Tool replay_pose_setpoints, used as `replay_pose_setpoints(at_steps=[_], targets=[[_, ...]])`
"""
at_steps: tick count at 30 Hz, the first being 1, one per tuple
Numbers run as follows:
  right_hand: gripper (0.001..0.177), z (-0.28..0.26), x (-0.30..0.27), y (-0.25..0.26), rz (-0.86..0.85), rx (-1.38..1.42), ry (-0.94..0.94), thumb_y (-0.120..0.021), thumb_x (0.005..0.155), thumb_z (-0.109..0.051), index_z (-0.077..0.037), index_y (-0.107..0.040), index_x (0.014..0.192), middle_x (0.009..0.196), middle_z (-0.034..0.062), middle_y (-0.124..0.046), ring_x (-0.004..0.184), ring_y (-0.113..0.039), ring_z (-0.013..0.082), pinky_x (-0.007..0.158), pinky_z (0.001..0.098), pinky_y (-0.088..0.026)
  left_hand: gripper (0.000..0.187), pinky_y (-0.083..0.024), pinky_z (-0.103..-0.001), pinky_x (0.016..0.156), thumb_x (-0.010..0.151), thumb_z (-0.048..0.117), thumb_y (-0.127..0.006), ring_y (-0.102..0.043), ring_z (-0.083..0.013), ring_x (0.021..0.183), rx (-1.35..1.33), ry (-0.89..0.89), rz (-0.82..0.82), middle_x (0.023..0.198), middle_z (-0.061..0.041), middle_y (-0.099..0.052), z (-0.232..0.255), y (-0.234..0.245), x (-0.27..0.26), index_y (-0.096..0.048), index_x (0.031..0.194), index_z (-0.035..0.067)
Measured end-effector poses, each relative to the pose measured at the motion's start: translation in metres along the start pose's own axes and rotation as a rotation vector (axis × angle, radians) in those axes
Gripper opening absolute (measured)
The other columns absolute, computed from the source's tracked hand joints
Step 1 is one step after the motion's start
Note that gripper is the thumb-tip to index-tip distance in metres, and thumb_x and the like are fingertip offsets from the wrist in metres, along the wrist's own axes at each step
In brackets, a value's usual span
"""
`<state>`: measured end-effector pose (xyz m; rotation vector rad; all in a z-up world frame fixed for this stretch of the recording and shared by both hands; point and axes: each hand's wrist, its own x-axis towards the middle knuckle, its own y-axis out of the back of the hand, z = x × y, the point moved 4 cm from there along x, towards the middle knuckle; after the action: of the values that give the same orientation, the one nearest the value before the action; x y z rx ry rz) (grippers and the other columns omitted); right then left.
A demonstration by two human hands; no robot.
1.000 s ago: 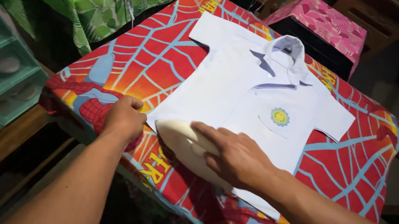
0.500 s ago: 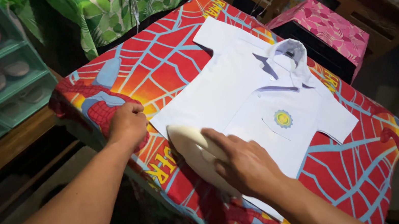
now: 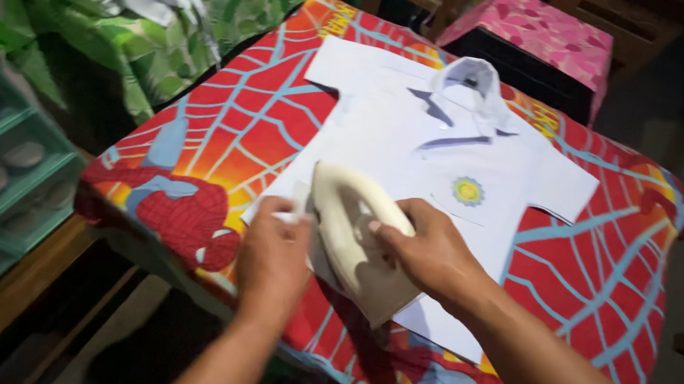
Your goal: The person irons a white short-sleeved shirt laid flat on a Spider-Man themed bedsheet. They use a white electric iron to smooth the front, sleeves, and collar areas, repeatedly moving the iron back and forth while holding the fabric with the other hand.
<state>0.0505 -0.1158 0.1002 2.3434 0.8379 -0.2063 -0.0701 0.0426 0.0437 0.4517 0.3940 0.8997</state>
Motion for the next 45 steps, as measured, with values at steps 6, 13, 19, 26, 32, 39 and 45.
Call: replay_pose_setpoints(at_steps=[6, 13, 19, 26, 32, 39, 45], targets=[[0.047, 0.011, -0.026, 0.03, 0.185, 0.127, -0.026, -0.069, 0.089, -0.035, -0.001, -0.062, 0.121, 0.095, 0.0146, -0.077, 0.081, -0.072, 0.0196, 0.07, 0.0349, -0.058, 0.052, -0.053, -0.048, 0.083, 0.078, 0.014, -0.078, -0.064, -0.0385, 0.1, 0.043, -0.647, -0.197, 0.106, -0.017, -0.063, 0.079, -0.029, -0.053, -0.065, 0.128, 0.011], [0.048, 0.028, -0.044, 0.045, 0.291, 0.126, 0.021, -0.068, 0.089, -0.035, -0.004, -0.058, 0.124, 0.096, 0.0128, -0.077, 0.084, -0.075, 0.0194, 0.072, 0.0346, -0.059, 0.046, -0.053, -0.049, 0.082, 0.076, 0.004, -0.074, -0.064, -0.0382, 0.099, 0.167, -0.713, -0.244, 0.103, -0.015, -0.062, 0.091, -0.068, -0.059, -0.065, 0.121, 0.01], [0.046, 0.04, -0.06, 0.06, 0.327, 0.122, 0.004, -0.068, 0.089, -0.034, -0.004, -0.059, 0.123, 0.091, 0.0119, -0.077, 0.08, -0.074, 0.0195, 0.07, 0.0356, -0.057, 0.034, -0.053, -0.05, 0.078, 0.075, 0.008, -0.077, -0.065, -0.0379, 0.096, 0.208, -0.764, -0.283, 0.099, -0.014, -0.065, 0.107, -0.08, -0.068, -0.063, 0.106, 0.007], [0.047, 0.059, -0.076, 0.074, 0.436, 0.162, 0.041, -0.069, 0.089, -0.03, -0.002, -0.058, 0.124, 0.095, 0.0102, -0.076, 0.082, -0.073, 0.0173, 0.071, 0.0332, -0.057, 0.025, -0.051, -0.053, 0.077, 0.082, 0.006, -0.073, -0.067, -0.0373, 0.095, 0.152, -0.763, -0.164, 0.1, -0.012, -0.069, 0.115, -0.11, -0.087, -0.056, 0.1, 0.007], [0.048, 0.075, -0.087, 0.089, 0.494, 0.166, -0.056, -0.069, 0.088, -0.031, -0.002, -0.057, 0.126, 0.092, 0.0125, -0.077, 0.078, -0.074, 0.0182, 0.069, 0.0339, -0.058, 0.044, -0.052, -0.052, 0.073, 0.072, 0.008, -0.078, -0.065, -0.0402, 0.089, 0.097, -0.905, -0.344, 0.097, -0.016, -0.065, 0.125, -0.116, -0.101, -0.059, 0.113, 0.006], [0.045, 0.075, -0.08, 0.093, 0.44, 0.209, -0.029, -0.07, 0.088, -0.028, -0.001, -0.061, 0.123, 0.089, 0.0115, -0.074, 0.077, -0.071, 0.0185, 0.068, 0.0341, -0.057, 0.04, -0.053, -0.049, 0.076, 0.081, 0.016, -0.079, -0.067, -0.0362, 0.092, 0.147, -0.869, -0.394, 0.098, -0.012, -0.067, 0.125, -0.117, -0.093, -0.062, 0.116, 0.01], [0.047, 0.058, -0.055, 0.079, 0.392, 0.237, -0.024, -0.069, 0.088, -0.028, -0.002, -0.059, 0.125, 0.093, 0.0111, -0.073, 0.079, -0.071, 0.0184, 0.069, 0.0337, -0.057, 0.04, -0.053, -0.048, 0.076, 0.084, 0.023, -0.076, -0.067, -0.0359, 0.092, 0.139, -0.823, -0.395, 0.101, -0.012, -0.068, 0.12, -0.105, -0.065, -0.064, 0.12, 0.011]])
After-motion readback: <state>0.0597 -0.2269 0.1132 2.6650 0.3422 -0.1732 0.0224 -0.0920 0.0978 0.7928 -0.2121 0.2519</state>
